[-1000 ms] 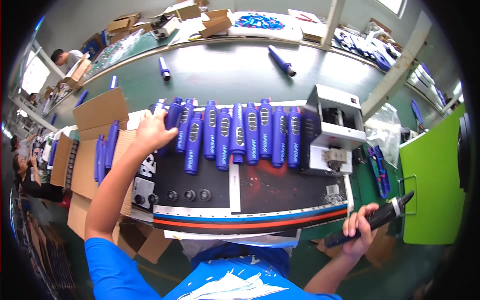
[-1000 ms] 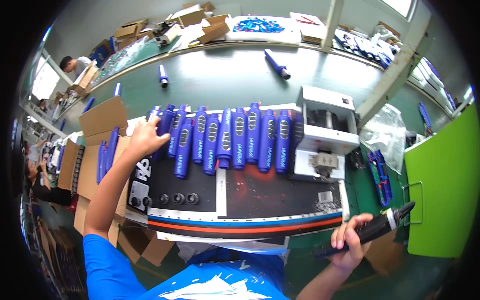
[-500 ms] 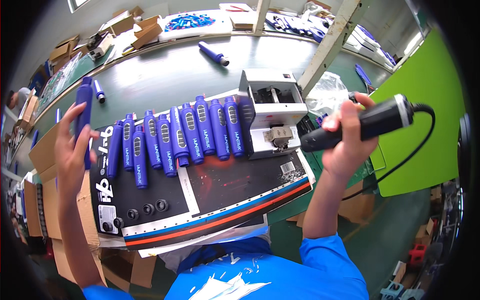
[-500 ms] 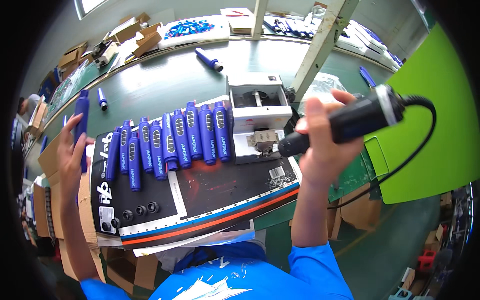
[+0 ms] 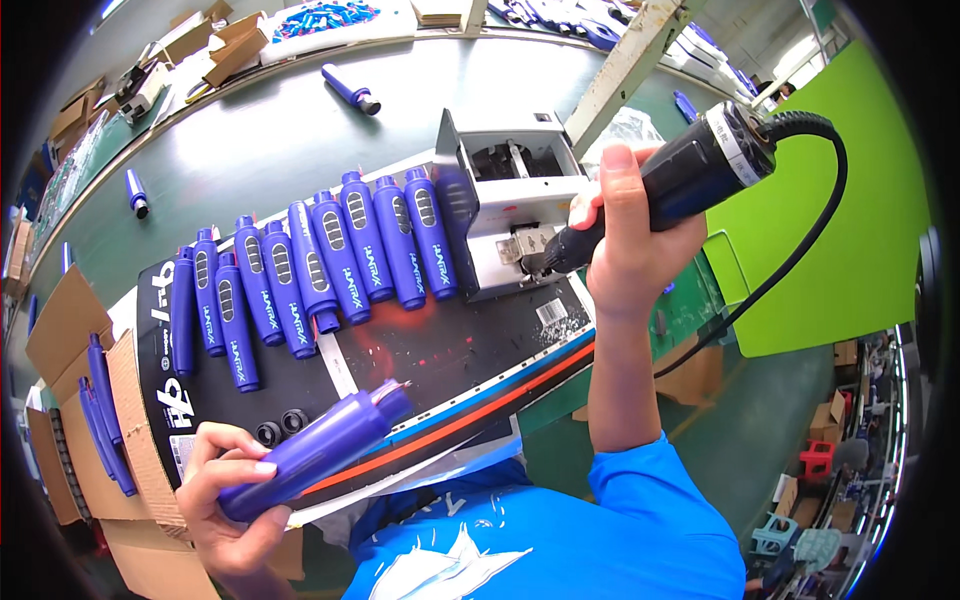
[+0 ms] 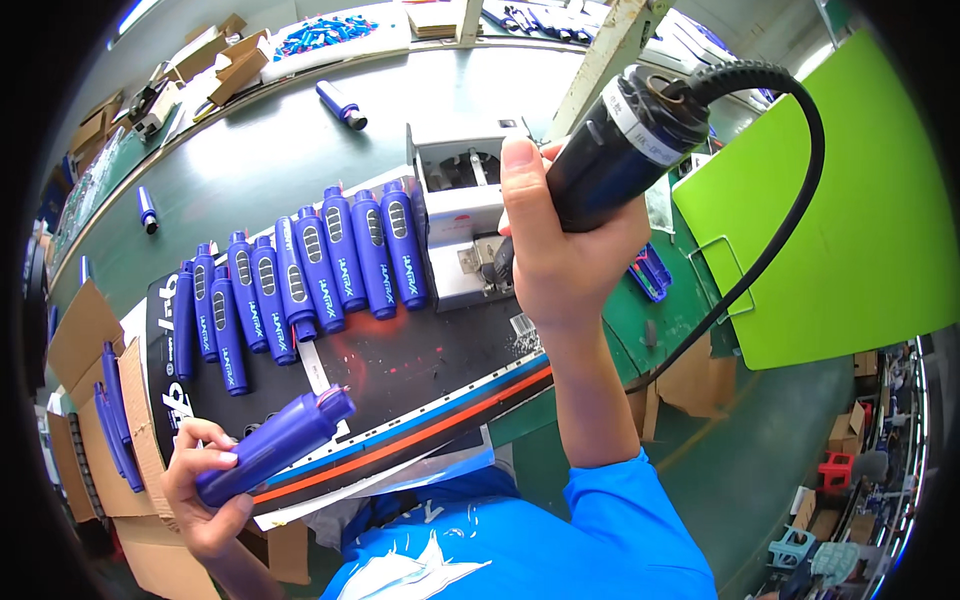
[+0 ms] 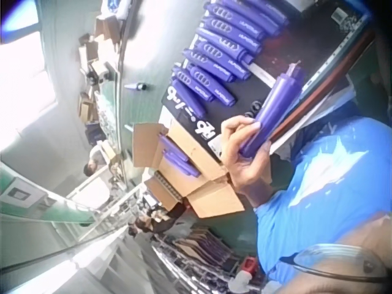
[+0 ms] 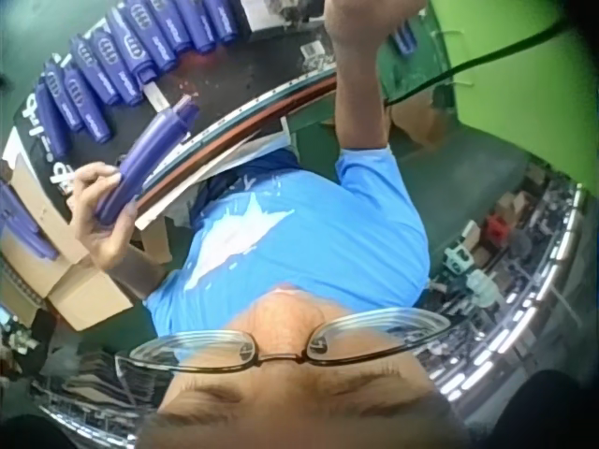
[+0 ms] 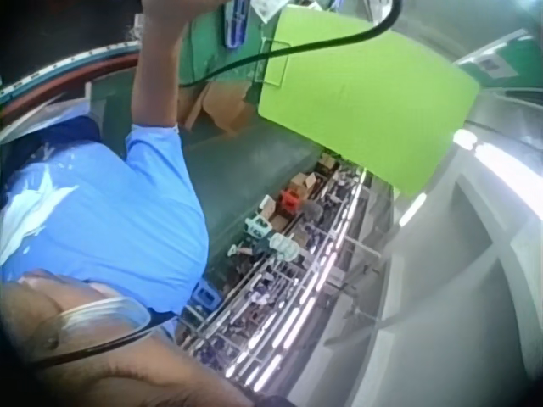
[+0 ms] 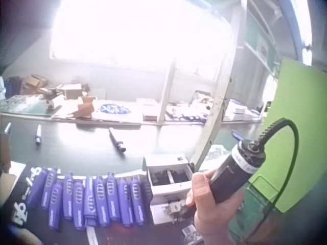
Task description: The person assembles electronic device housings by securing them with screws using a power screwdriver, then organizes the components on an assembly line. Plastic caps are also used in the assembly process.
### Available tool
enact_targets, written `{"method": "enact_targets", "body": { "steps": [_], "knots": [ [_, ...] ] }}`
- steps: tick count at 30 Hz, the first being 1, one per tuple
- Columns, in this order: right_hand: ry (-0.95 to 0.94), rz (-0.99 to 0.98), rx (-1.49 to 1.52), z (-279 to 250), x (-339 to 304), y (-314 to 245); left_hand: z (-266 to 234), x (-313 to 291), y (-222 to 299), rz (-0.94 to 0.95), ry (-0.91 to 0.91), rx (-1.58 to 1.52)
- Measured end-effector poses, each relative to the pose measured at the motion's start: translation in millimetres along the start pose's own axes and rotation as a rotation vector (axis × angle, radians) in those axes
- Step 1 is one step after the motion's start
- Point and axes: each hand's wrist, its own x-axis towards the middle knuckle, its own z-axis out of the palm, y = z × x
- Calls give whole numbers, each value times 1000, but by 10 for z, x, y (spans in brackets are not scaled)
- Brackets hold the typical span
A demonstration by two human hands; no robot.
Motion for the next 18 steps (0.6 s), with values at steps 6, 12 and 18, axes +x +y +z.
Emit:
{"method": "enact_targets", "body": {
  "steps": [6, 12, 18],
  "knots": [
    [63, 45, -94, -159, -157, -135, 433, -9, -451, 237, 67, -594],
    [46, 215, 311, -402, -348, -269, 984, 114, -476, 130, 73, -1441],
    [-129, 239, 695, -573, -462, -676, 1039, 497, -416, 80, -13, -1478]
  ]
}}
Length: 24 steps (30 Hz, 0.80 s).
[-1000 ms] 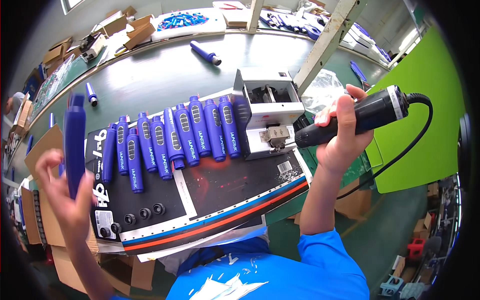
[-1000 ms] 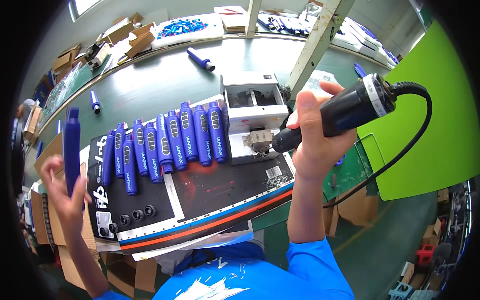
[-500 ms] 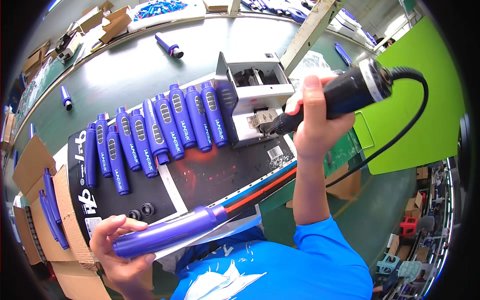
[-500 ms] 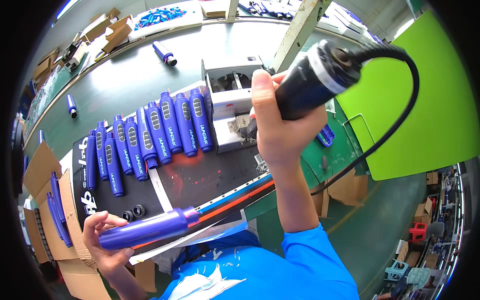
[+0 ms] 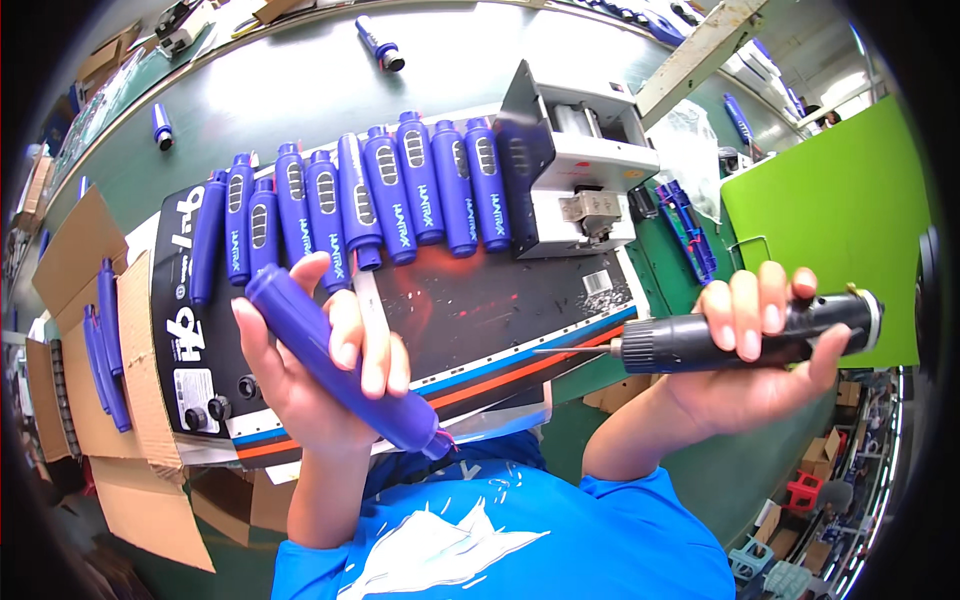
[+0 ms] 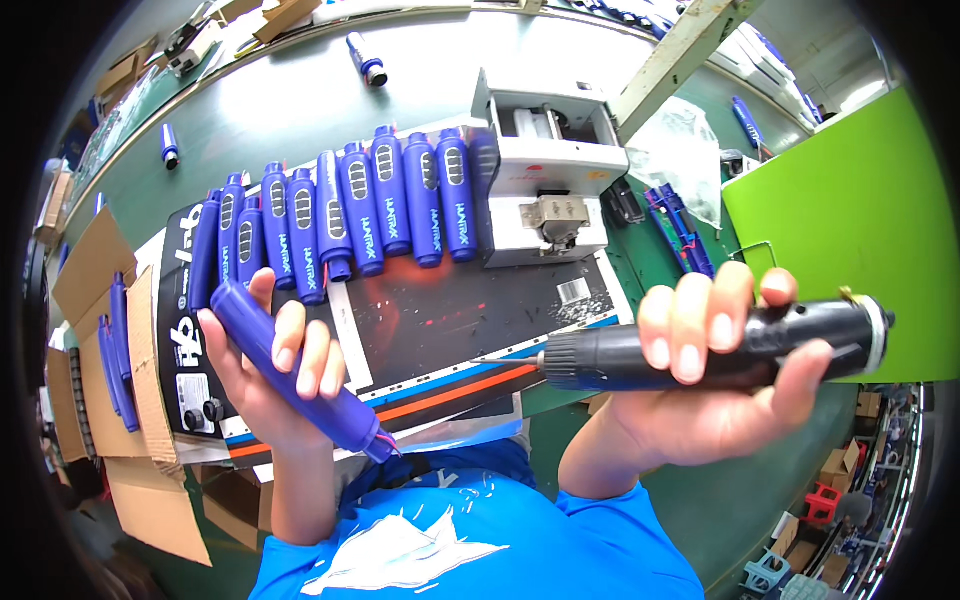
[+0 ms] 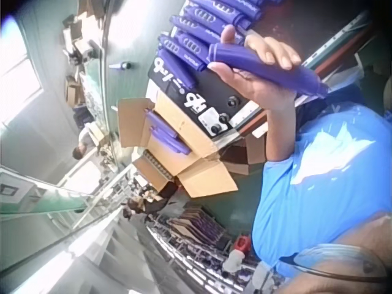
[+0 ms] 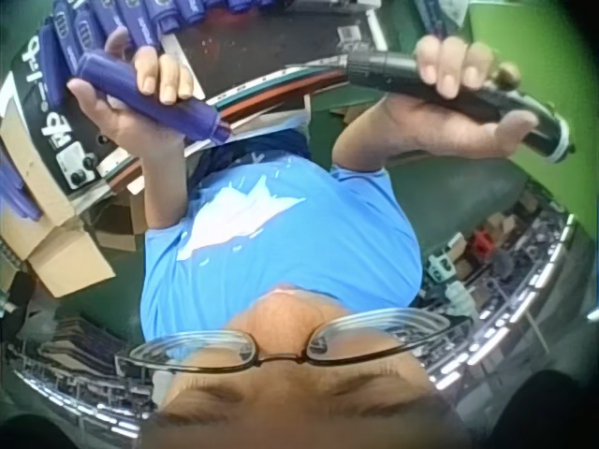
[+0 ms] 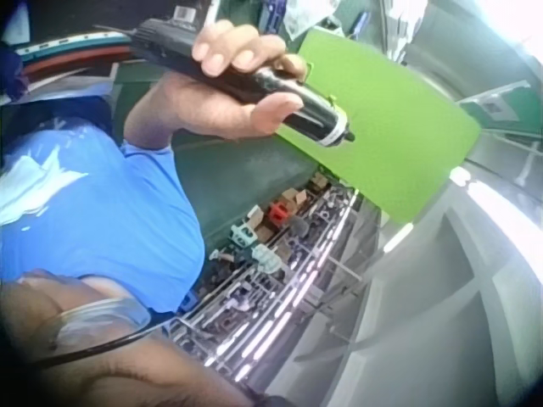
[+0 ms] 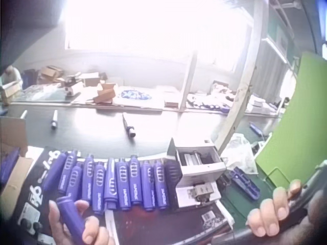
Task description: The person assembles electronic device housings by securing them with screws using a power screwdriver, then organizes the components on an assembly line. Plastic caps are also used in the assembly process.
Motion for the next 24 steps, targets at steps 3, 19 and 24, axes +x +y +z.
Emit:
{"method": "enact_targets", "body": {
  "steps": [3, 19, 24],
  "knots": [
    [39, -58, -112, 14, 81, 118, 37, 57, 76, -58, 54, 24],
    [90, -157, -862, -380, 404, 979, -15, -142, 13, -34, 280, 223],
    [234, -246, -687, -163, 439, 405, 11, -127, -62, -19, 339, 247]
  ]
}}
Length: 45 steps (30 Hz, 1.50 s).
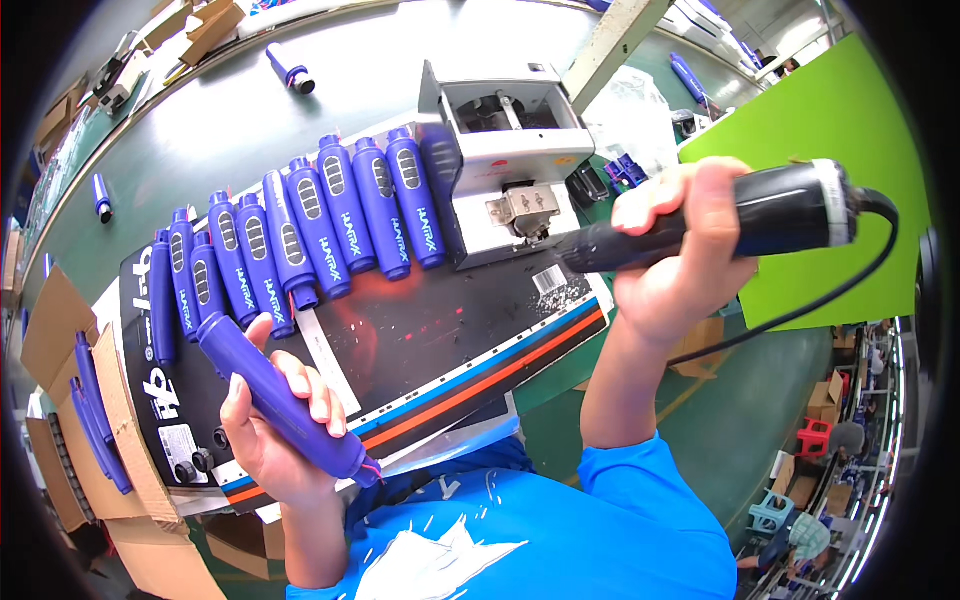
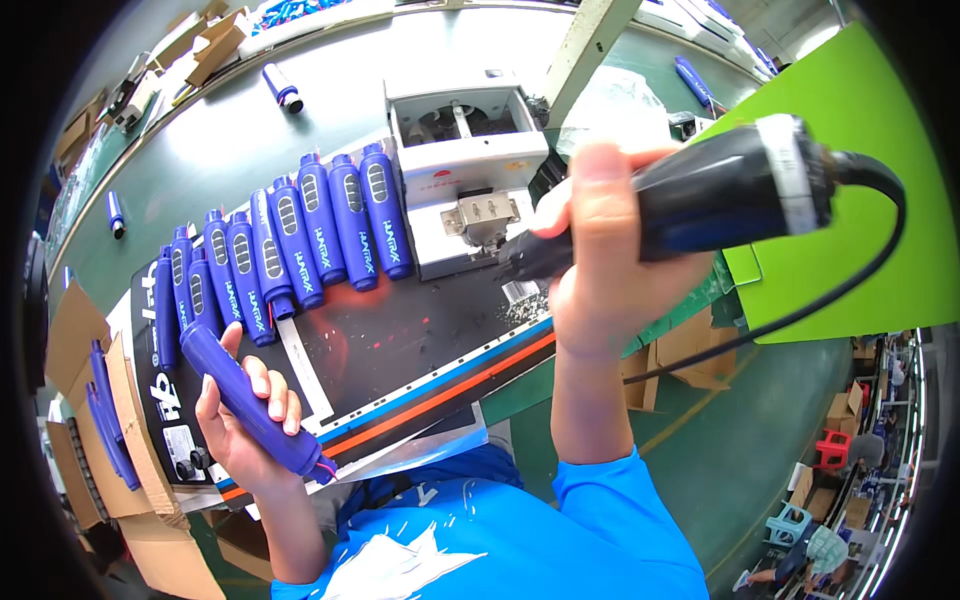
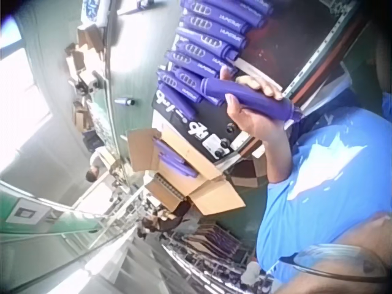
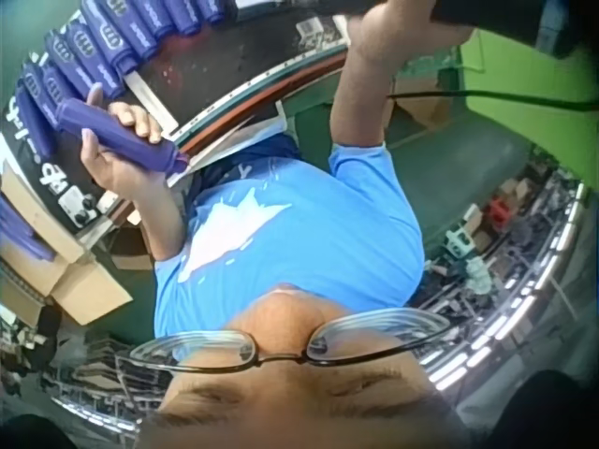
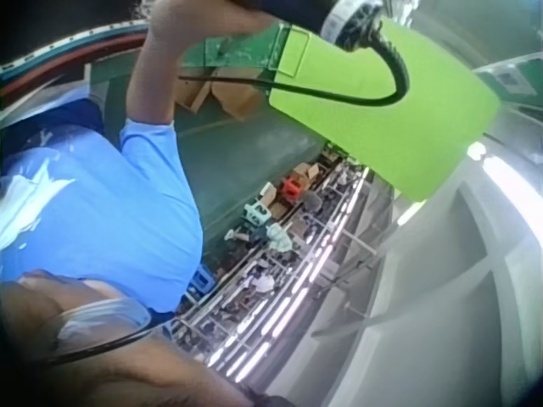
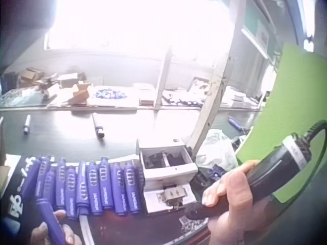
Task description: The person assembles electronic device housings by securing them with screws using a power screwdriver, then organizes the components on an assembly line. Plastic caps are also used in the assembly process.
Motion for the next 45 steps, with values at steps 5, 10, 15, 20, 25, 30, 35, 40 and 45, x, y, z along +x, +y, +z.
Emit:
{"method": "enact_targets", "body": {
  "steps": [5, 10, 15, 20, 25, 30, 35, 40, 45],
  "knots": [
    [70, -103, 52, 248, 143, 98, 66, -17, -45, 32, -59, 41],
    [-120, -128, -3, 242, 102, 206, 68, -57, -58, 90, -85, 82],
    [-151, -3, -89, 214, -38, 164, 66, -82, -80, 153, -57, 87],
    [-9, 123, 107, -51, -288, 120, 79, -45, -77, 147, -3, 172],
    [-142, 252, 586, -279, -425, -283, 157, 123, -54, 101, -10, 80],
    [-101, 136, 428, -207, -252, -216, 188, 124, -15, 52, -47, 12],
    [41, -48, 68, 175, 95, 60, 106, 48, -50, 71, -22, 23],
    [-45, -106, -47, 226, 67, 198, 83, 42, -54, 101, 9, 78],
    [-6, -68, 80, 253, -24, 119, 86, 12, -20, 147, 17, 116]
  ]
}}
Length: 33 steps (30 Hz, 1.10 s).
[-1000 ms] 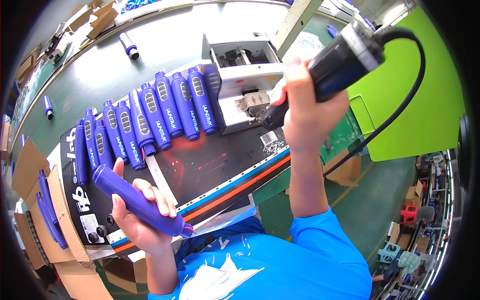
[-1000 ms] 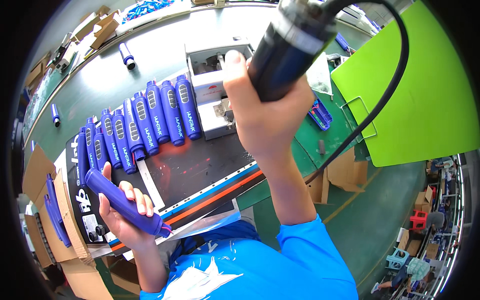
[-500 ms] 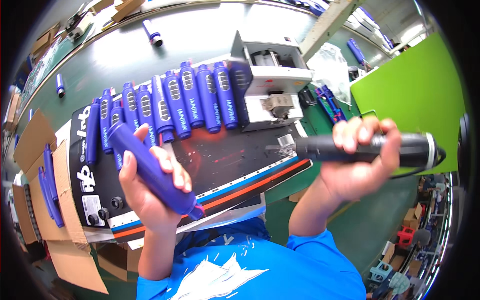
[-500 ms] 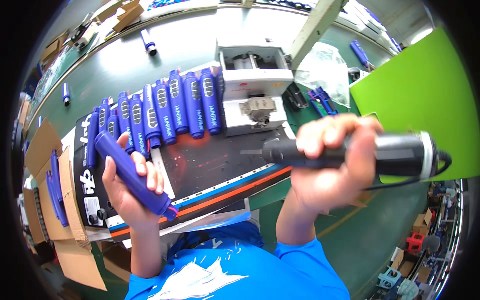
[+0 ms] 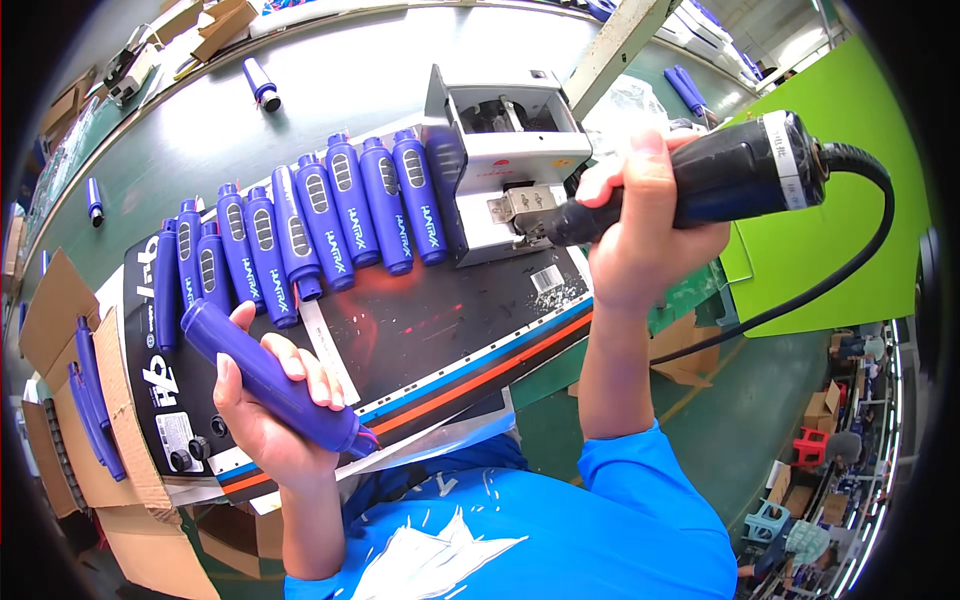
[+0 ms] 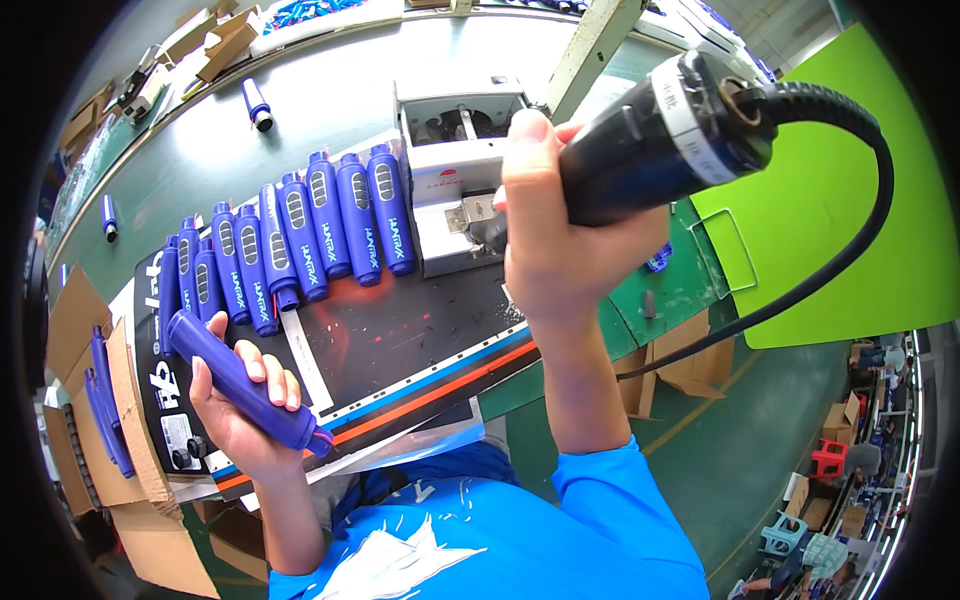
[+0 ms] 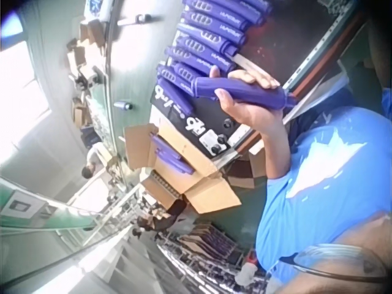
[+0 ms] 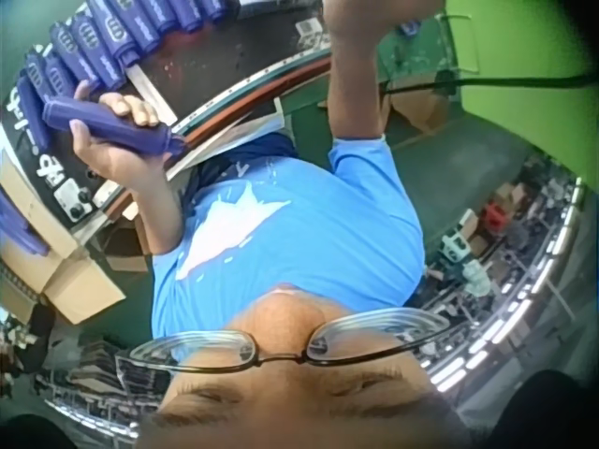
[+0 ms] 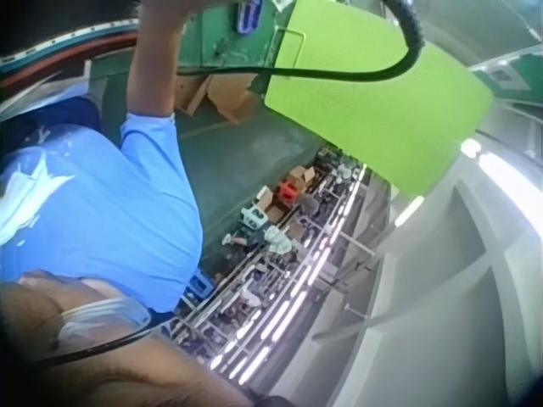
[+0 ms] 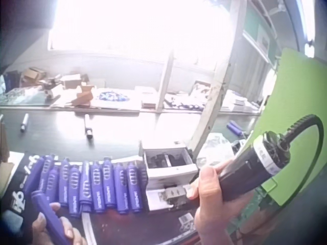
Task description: The person assembles electronic device housings by securing them with screws using a power screwdriver, then organizes the components on an assembly line. Plastic caps are also used in the assembly process.
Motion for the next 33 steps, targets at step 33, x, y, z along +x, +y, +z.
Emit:
{"method": "enact_targets", "body": {
  "steps": [33],
  "knots": [
    [-161, 296, 755, 101, -887, -789, 91, 104, 72, 212, 91, 355]
  ]
}}
